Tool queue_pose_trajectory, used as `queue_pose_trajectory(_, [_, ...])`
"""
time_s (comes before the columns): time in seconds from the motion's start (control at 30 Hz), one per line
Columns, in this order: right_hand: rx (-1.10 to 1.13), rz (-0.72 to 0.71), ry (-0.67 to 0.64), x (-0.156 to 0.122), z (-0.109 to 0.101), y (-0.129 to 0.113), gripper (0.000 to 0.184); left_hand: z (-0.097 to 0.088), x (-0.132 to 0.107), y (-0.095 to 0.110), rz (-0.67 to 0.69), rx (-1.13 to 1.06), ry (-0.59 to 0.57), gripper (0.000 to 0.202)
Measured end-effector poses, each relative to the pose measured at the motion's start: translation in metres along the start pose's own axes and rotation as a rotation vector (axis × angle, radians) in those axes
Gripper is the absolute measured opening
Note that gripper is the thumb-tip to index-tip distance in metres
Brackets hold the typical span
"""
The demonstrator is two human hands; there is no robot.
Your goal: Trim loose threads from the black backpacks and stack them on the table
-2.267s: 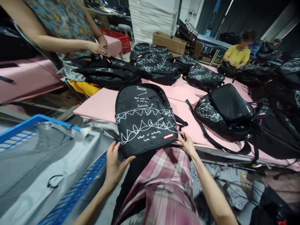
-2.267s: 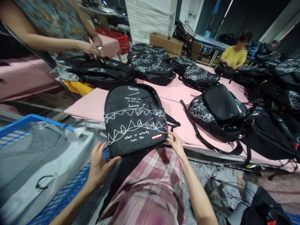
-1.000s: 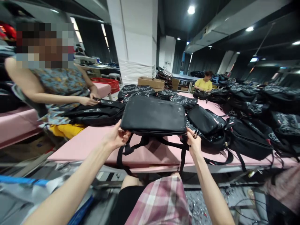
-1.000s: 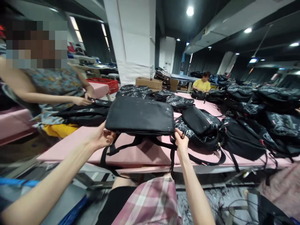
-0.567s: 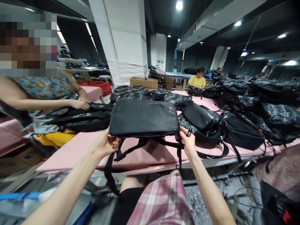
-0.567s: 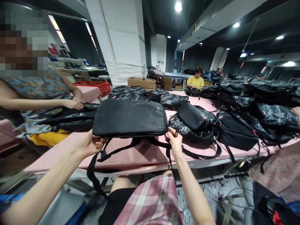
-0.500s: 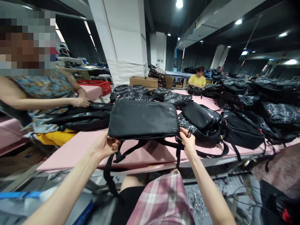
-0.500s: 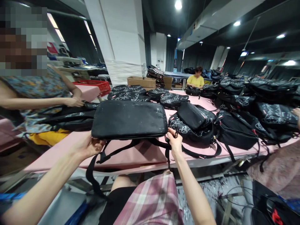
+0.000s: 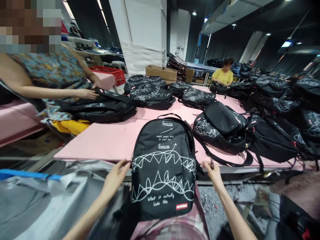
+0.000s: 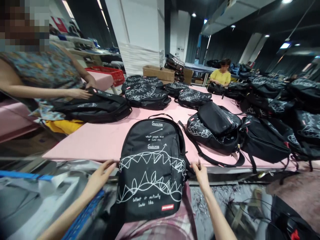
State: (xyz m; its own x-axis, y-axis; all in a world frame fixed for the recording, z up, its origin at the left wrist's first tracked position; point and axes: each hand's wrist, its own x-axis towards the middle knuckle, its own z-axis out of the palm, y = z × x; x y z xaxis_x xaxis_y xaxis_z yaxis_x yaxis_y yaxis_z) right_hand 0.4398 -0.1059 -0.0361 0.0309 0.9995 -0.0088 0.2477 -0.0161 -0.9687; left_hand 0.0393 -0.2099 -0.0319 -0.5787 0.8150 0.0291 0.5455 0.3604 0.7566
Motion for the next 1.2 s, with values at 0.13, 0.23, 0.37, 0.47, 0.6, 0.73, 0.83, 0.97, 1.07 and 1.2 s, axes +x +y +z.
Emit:
queue_pose_trajectory(0.13, [-0.228,-0.216,-0.189,0.008,0.044,-0.011,0.026,0.046,-0.014,0.031,0.48,0.327,0.047,0.051])
queue_pose_trajectory(0.23, [-0.494,-0.316,-0.266,0.013,0.062,-0.005,0.025,0.07,-0.028,0.032,0.575,0.532,-0.009,0.048])
queue_pose_trajectory(0.37, [-0.576,-0.265,-0.293,0.027,0.063,0.002,0.026,0.074,-0.029,0.024,0.571,0.591,-0.031,0.049])
queue_pose_trajectory(0.47, [-0.598,-0.268,-0.318,0.029,0.062,-0.004,0.019,0.072,-0.026,0.026,0.573,0.578,-0.015,0.048])
queue_pose_trajectory(0.6, [-0.734,-0.393,-0.48,-0.009,0.066,-0.001,0.04,0.074,-0.032,0.037,0.629,0.558,0.001,0.039])
queue_pose_trajectory(0.73, [-0.922,-0.508,-0.624,-0.058,0.064,0.021,0.051,0.088,-0.044,0.05,0.777,0.455,-0.143,0.026])
queue_pose_trajectory(0.83, [-0.949,-0.571,-0.634,-0.063,0.061,0.032,0.036,0.11,-0.049,0.062,0.745,0.308,-0.298,0.025])
queue_pose_trajectory(0.97, [-0.662,-0.517,-0.528,-0.047,0.062,0.031,0.025,0.143,-0.048,0.09,0.528,0.278,-0.481,0.029])
queue_pose_trajectory(1.07, [-0.378,-0.284,-0.319,-0.054,0.065,0.029,0.022,0.159,-0.044,0.113,0.333,0.393,-0.525,0.043])
queue_pose_trajectory(1.2, [-0.19,-0.194,-0.396,-0.086,0.059,0.036,0.017,0.17,-0.04,0.127,0.25,0.512,-0.563,0.065])
